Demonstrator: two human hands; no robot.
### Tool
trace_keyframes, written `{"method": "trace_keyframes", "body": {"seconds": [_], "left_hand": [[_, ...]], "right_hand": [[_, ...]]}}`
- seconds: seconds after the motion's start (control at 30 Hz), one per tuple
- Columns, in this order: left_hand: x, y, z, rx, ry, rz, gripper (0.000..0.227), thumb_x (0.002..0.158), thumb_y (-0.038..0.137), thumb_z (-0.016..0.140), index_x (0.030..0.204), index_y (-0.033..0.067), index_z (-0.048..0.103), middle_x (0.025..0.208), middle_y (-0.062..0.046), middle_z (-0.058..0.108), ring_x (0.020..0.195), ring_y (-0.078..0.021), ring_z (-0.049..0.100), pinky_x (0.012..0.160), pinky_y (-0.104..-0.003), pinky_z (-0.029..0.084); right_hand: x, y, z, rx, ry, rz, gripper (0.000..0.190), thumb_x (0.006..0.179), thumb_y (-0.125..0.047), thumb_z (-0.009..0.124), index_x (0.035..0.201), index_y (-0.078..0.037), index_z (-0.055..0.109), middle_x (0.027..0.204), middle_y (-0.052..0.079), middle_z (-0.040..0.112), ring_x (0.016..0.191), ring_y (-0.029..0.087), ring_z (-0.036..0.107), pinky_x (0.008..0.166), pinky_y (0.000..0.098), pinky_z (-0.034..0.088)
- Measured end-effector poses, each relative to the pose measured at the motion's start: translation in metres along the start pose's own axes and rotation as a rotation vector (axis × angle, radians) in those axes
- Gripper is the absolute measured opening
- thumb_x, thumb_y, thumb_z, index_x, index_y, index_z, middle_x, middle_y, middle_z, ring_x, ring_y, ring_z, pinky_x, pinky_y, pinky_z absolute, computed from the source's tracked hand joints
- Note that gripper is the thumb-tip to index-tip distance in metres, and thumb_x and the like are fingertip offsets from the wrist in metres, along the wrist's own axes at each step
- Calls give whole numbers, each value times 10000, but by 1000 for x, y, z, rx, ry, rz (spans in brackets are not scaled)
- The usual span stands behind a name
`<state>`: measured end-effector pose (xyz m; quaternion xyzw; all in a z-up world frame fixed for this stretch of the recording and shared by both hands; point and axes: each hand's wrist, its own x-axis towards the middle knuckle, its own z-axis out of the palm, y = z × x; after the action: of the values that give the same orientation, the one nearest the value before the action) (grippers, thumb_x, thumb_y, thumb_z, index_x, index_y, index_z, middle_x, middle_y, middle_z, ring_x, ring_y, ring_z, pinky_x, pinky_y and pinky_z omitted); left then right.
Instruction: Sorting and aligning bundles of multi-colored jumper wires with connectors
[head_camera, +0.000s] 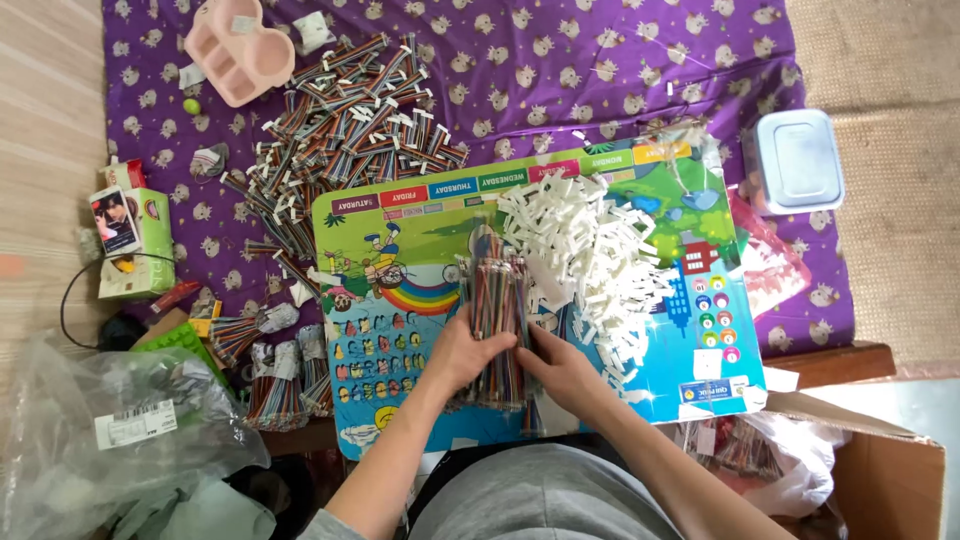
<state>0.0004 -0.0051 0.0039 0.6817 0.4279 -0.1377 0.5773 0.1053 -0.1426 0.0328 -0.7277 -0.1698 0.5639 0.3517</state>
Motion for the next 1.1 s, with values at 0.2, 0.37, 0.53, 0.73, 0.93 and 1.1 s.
{"method": "trace_keyframes", "body": {"seconds": [0.2, 0.37, 0.53, 0.73, 0.93, 1.1], "left_hand": [[-16, 3, -2, 263, 3, 6, 1085, 787, 704, 619, 1463, -58, 248, 1477, -337, 259, 1334, -446, 402, 1009, -519, 470], [-35, 1, -11, 218, 47, 31, 1003, 859, 615, 601, 1497, -31, 173, 1486, -373, 206, 1334, -514, 353, 986, -600, 448], [-33, -24, -16, 101, 90, 36, 1080, 819, 720, 559, 1522, 19, 137, 1490, -349, 252, 1337, -489, 363, 997, -579, 466], [-55, 6, -23, 61, 16, 97, 988, 878, 653, 515, 1558, 84, 79, 1485, -341, 292, 1303, -529, 381, 979, -643, 431], [-26, -55, -36, -2, 98, 55, 780, 907, 617, 568, 1446, 65, 448, 1436, -231, 468, 1353, -410, 400, 1095, -504, 368], [-26, -67, -37, 170, 335, 158, 320, 955, 402, 574, 1153, 213, 741, 1028, -35, 749, 986, -250, 695, 726, -325, 595]], "right_hand": [[5, 66, -26, -295, 336, 16, 281, 956, -215, 577, 1194, -144, 709, 1043, 129, 749, 919, 281, 742, 814, 385, 592], [30, 80, -17, -651, 397, 102, 328, 929, -353, 530, 1169, -185, 679, 872, 127, 744, 900, 386, 705, 783, 499, 565], [49, 82, -8, -715, 377, 175, 319, 916, -377, 561, 1139, -188, 686, 894, 133, 726, 903, 366, 713, 752, 452, 576], [61, 95, -9, -654, 271, 196, 379, 807, -440, 593, 1018, -162, 741, 920, 157, 726, 999, 408, 672, 827, 513, 550], [33, 91, -13, -534, 244, 96, 360, 813, -357, 599, 1068, -149, 745, 952, 154, 739, 1000, 407, 667, 860, 531, 536], [14, 113, -35, -347, 446, -59, 255, 903, -350, 630, 1081, -212, 748, 635, 29, 725, 679, 250, 695, 707, 383, 536]]}}
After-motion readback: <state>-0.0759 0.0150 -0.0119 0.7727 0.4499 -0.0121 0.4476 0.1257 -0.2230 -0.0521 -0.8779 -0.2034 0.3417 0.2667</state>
